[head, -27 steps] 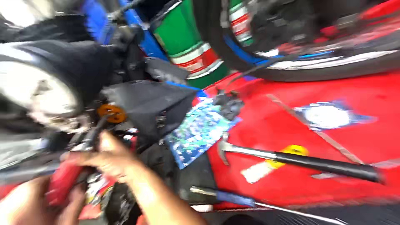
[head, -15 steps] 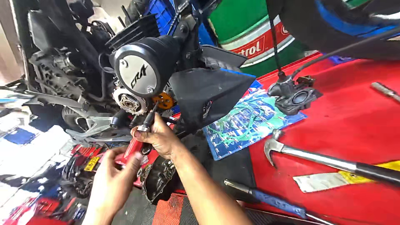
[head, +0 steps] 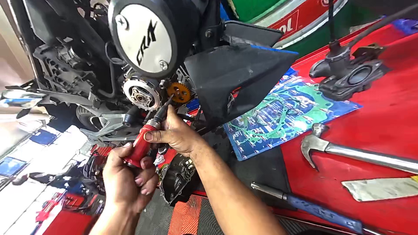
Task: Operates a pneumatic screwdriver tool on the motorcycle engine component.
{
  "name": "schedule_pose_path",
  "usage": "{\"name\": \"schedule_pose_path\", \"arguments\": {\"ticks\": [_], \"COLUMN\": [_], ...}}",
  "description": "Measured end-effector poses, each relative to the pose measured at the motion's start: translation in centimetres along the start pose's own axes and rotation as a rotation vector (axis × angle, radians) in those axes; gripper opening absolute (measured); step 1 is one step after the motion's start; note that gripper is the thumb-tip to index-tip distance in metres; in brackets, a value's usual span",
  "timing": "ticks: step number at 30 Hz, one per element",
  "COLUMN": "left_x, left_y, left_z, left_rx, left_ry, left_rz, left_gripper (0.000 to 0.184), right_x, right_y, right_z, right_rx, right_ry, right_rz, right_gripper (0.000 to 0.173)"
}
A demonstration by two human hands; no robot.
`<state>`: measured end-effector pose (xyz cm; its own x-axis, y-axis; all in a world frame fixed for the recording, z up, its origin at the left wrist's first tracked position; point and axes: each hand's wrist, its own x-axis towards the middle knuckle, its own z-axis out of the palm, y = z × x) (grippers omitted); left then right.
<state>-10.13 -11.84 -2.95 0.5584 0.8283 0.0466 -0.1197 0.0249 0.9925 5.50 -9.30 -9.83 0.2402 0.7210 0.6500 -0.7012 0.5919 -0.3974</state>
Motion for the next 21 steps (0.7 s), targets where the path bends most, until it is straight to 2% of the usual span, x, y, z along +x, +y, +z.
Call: {"name": "schedule_pose_path", "arguments": {"ticks": [1, 2, 3, 5, 7, 8, 10, 12, 15, 19, 21], "left_x": [0.0, -0.1, -0.3, -0.9, -1.7, -1.8, -1.7, -1.3, -0.4, -0.3, 0.2], "left_y": [-0.4, -0.6, -0.6, 0.1, 1.0, 1.2, 1.4, 1.9, 2.6, 2.0, 1.5], "left_z": [-0.2, -0.4, -0.8, -1.7, -2.1, -1.9, -1.1, -0.2, 0.8, 0.7, 0.1], "left_rx": [-0.015, 0.101, 0.34, 0.987, 1.643, 1.858, 2.144, 2.279, 2.284, 2.293, 2.184], "left_ry": [-0.023, -0.023, 0.001, 0.069, 0.132, 0.135, 0.13, 0.114, 0.078, 0.126, 0.111], "left_rz": [0.015, 0.073, 0.179, 0.497, 0.842, 0.997, 1.172, 1.237, 1.336, 1.335, 1.366], "left_gripper": [0.054, 0.058, 0.056, 0.04, 0.072, 0.078, 0.067, 0.057, 0.052, 0.055, 0.053], "right_x": [0.0, -0.1, -0.2, -0.4, -0.5, -0.5, -0.4, -0.3, -0.1, -0.3, -0.4], "right_y": [0.0, 0.0, 0.2, 0.4, 0.5, 0.5, 0.4, 0.8, 0.8, 0.5, 0.4], "right_z": [0.0, 0.0, -0.2, -0.6, -0.9, -0.9, -1.0, -0.8, -0.2, -0.3, -0.5], "right_rx": [0.001, 0.021, 0.046, 0.115, 0.149, 0.151, 0.144, 0.143, 0.122, 0.134, 0.127], "right_ry": [-0.002, -0.005, -0.016, -0.056, -0.09, -0.095, -0.079, 0.0, 0.122, 0.083, 0.057], "right_rz": [0.003, -0.006, -0.03, -0.07, -0.09, -0.09, -0.09, -0.106, -0.132, -0.127, -0.103], "right_gripper": [0.108, 0.105, 0.101, 0.087, 0.084, 0.084, 0.084, 0.088, 0.09, 0.086, 0.087]}}
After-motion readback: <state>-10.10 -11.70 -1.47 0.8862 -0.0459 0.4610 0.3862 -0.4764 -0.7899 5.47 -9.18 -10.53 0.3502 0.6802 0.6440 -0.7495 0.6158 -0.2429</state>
